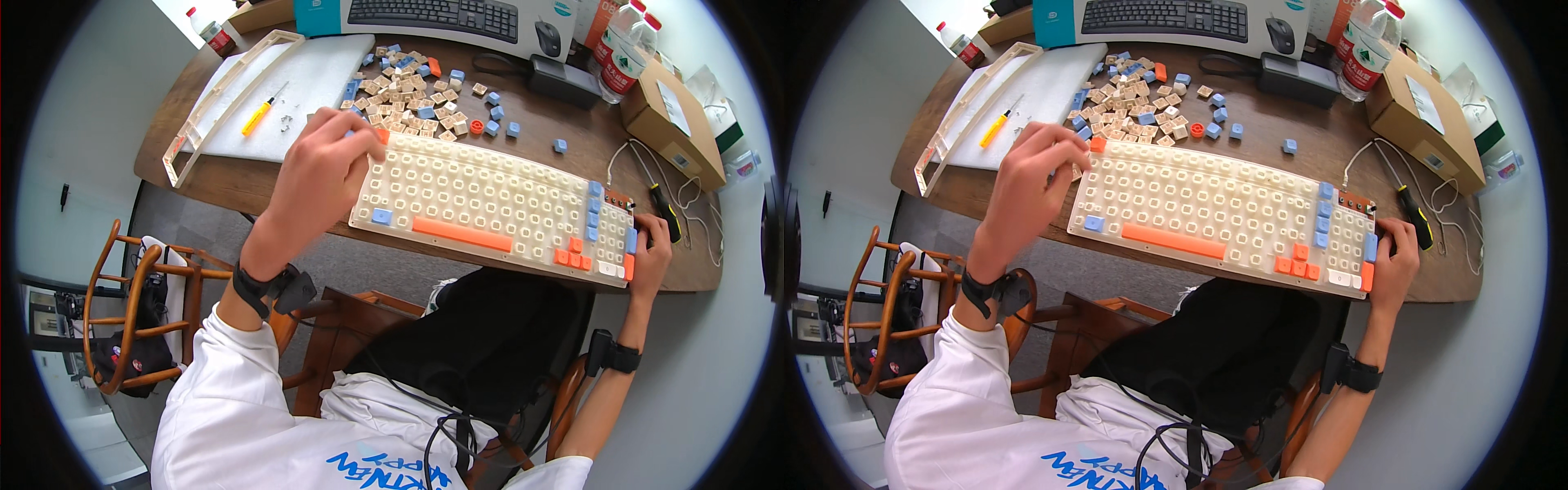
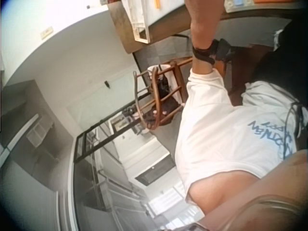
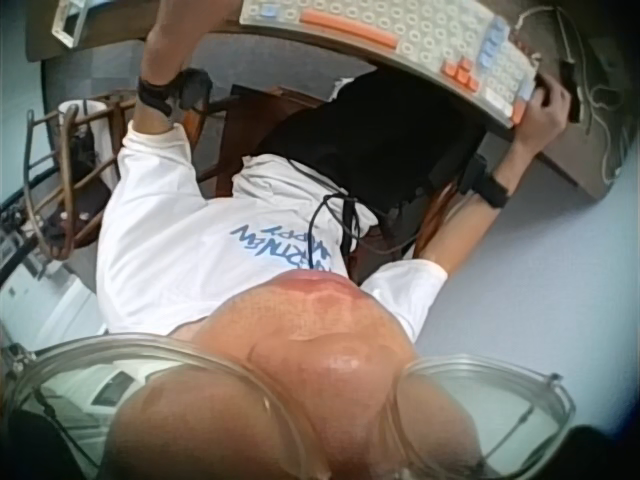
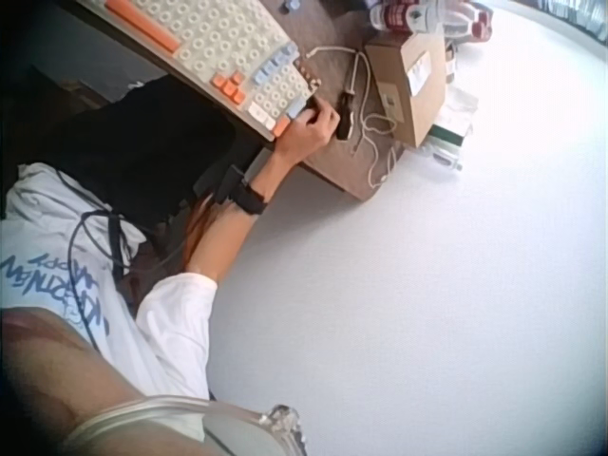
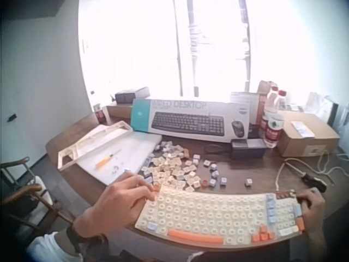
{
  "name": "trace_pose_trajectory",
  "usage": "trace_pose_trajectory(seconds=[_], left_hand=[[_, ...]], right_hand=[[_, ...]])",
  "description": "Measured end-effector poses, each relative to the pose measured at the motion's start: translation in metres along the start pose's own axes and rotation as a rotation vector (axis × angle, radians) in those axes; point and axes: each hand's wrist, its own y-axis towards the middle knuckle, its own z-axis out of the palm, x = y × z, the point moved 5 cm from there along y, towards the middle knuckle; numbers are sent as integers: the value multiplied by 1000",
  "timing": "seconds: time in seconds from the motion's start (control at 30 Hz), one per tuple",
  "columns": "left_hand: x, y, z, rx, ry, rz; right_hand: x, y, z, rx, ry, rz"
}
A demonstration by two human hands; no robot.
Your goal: The person places individual keycaps onto a keyboard base one at a time.
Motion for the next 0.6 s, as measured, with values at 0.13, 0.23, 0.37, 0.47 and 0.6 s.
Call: trace_pose_trajectory(seconds=[0.13, 0.23, 0.37, 0.47, 0.6], left_hand=[[28, 19, 6, 27, 74, -21], [56, 31, 11, 111, 176, -92], [88, 45, 19, 169, 191, -149], [111, 54, 30, 204, 173, -151], [136, 60, 39, 282, 254, -211]], right_hand=[[-1, -1, -3, 8, 2, 15], [-3, 0, -2, 11, 4, 24], [-5, 1, -1, 18, 22, 22], [-6, 0, -3, 28, 7, 24], [-11, 1, 1, 42, 32, 36]])
